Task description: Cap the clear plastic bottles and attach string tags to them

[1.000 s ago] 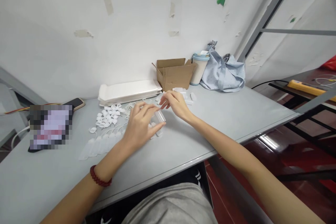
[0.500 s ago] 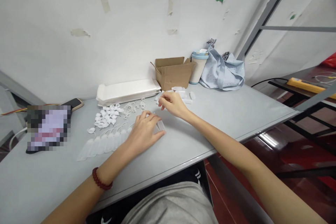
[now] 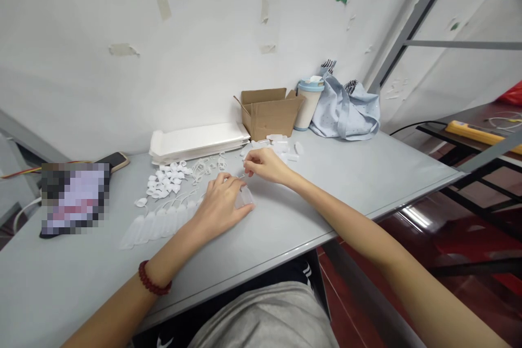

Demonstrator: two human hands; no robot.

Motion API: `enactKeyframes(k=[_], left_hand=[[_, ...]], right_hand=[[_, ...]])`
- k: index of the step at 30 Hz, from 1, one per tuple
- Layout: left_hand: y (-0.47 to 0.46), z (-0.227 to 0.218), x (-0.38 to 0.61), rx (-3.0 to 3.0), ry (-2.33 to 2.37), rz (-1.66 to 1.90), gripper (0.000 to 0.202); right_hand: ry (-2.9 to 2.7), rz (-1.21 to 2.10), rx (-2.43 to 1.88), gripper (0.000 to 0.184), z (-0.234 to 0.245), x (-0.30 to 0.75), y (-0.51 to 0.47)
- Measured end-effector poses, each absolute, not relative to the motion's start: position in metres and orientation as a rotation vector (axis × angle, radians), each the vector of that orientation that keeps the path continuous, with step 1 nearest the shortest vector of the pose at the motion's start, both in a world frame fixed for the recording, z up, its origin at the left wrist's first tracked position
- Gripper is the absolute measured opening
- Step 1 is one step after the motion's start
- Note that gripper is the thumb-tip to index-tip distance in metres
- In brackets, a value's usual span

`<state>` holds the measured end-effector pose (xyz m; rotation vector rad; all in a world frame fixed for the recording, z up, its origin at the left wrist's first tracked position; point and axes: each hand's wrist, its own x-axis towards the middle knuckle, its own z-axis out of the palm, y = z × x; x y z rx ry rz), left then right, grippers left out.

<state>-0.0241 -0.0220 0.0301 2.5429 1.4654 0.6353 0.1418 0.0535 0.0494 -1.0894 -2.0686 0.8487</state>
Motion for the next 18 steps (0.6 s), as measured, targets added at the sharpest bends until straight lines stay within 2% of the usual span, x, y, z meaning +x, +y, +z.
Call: enactKeyframes(k=[9,18], left_hand=[[-0.0202,0.0307,-0.0251,2.473,1.482,0.650,0.033],[-0.0219,0.0333,-0.0236,2.442,1.558,0.511,0.036]], right_hand=[[-2.055,1.282,-1.065,0.018,0.0520,0.1410,0.0497],[-2.127,1.273,-1.109,0.017,0.0533,0.1401,0.0484]])
